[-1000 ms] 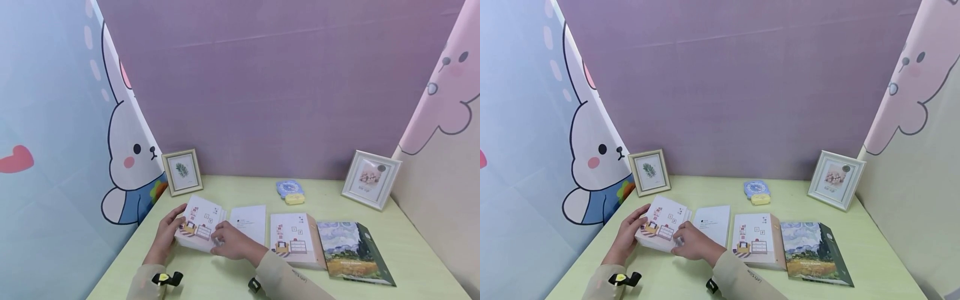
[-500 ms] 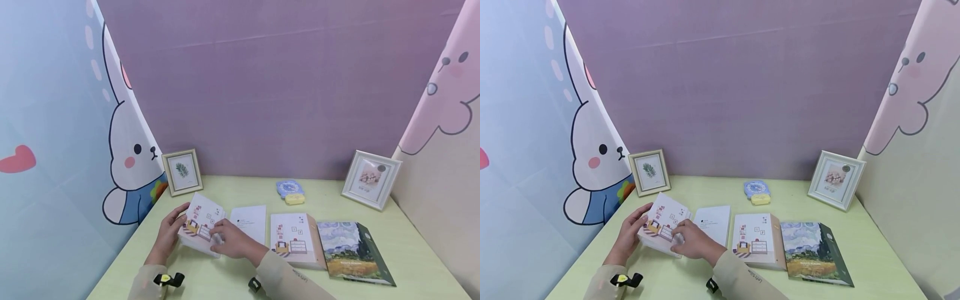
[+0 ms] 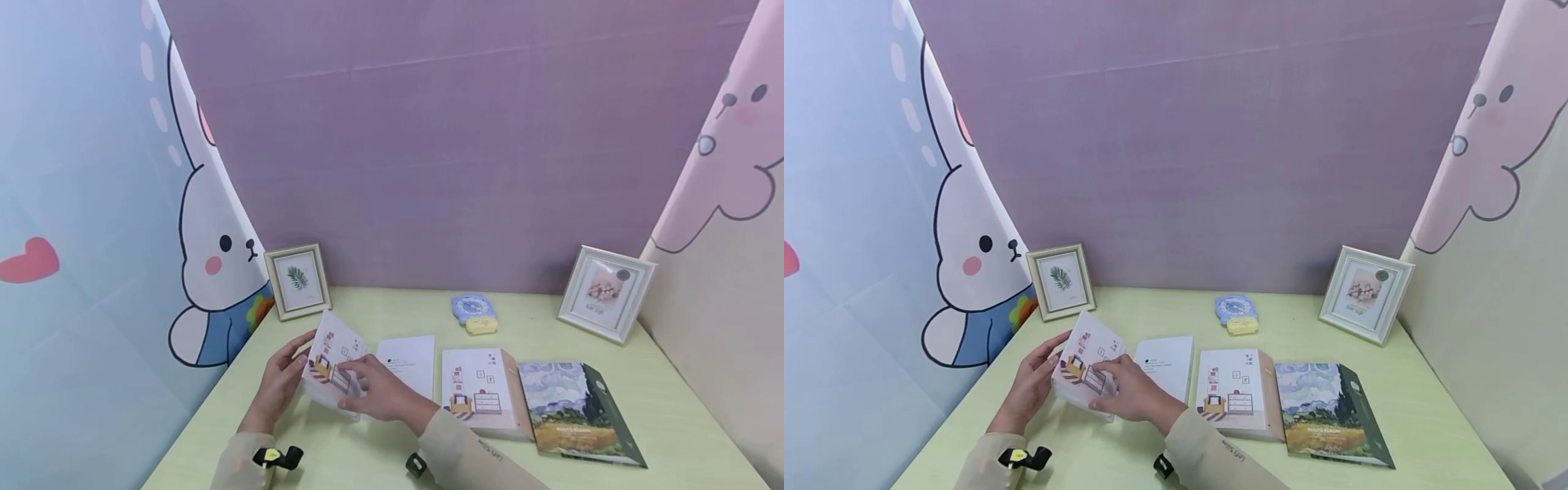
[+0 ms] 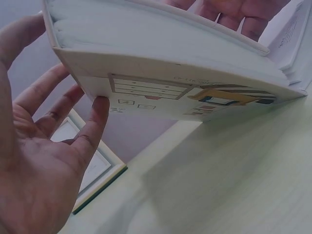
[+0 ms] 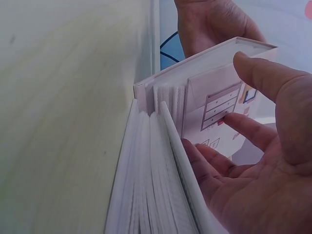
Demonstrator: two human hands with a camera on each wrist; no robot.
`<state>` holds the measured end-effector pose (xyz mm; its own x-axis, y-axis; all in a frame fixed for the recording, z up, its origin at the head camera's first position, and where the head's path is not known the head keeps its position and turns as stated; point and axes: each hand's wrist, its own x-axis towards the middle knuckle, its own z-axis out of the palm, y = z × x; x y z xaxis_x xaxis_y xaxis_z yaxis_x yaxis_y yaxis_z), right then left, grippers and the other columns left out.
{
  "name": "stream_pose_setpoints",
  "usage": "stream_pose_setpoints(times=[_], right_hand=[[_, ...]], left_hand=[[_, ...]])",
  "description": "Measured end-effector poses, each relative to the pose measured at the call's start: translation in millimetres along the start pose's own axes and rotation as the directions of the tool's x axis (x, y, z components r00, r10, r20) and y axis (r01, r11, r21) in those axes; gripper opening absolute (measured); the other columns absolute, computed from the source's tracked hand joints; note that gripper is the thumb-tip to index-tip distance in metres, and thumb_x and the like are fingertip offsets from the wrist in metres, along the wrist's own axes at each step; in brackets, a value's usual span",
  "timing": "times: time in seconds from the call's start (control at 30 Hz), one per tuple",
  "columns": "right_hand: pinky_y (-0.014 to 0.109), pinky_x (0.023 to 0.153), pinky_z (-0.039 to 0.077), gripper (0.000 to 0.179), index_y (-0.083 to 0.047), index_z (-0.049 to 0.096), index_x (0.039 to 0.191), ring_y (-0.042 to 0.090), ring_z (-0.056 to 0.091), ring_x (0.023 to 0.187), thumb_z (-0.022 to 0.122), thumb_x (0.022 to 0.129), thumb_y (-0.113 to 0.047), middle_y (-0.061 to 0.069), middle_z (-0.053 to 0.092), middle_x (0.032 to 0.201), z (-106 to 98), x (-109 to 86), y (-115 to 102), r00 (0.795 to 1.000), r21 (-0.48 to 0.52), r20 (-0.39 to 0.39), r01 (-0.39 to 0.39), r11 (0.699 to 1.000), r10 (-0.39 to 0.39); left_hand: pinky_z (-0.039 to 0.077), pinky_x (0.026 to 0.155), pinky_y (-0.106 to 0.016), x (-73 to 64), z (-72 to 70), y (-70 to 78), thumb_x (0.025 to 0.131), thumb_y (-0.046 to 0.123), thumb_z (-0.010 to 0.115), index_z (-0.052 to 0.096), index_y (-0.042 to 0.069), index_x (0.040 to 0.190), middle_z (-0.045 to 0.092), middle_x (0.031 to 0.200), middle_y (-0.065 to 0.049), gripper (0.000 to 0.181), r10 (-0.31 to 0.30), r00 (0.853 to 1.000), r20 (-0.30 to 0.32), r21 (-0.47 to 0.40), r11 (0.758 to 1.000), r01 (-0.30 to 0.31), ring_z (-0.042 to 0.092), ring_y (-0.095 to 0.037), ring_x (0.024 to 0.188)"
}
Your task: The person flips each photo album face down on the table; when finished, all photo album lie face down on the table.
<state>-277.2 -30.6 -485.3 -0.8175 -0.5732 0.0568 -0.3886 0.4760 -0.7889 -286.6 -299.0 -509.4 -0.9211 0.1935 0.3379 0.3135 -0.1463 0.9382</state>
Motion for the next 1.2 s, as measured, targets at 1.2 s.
stream_pose_setpoints(times=[1.2], right_hand=[[0.03, 0.093, 0.057, 0.066, -0.019, 0.043, 0.157, 0.036, 0.058, 0.127, 0.074, 0.1, -0.028, 0.009, 0.05, 0.145, -7.8, 4.2, 2.5, 0.996, 0.269, -0.024, 0.086, 0.959, -0.082]], left_hand=[[0.049, 0.111, -0.035, 3.8, 13.3, -5.2, 0.109, 0.008, 0.046, 0.028, 0.0, 0.163, 0.032, 0.168, -0.015, 0.057, -0.017, 0.994, 0.107, -0.032, 0.999, 0.02, 0.048, -0.024, 0.143]])
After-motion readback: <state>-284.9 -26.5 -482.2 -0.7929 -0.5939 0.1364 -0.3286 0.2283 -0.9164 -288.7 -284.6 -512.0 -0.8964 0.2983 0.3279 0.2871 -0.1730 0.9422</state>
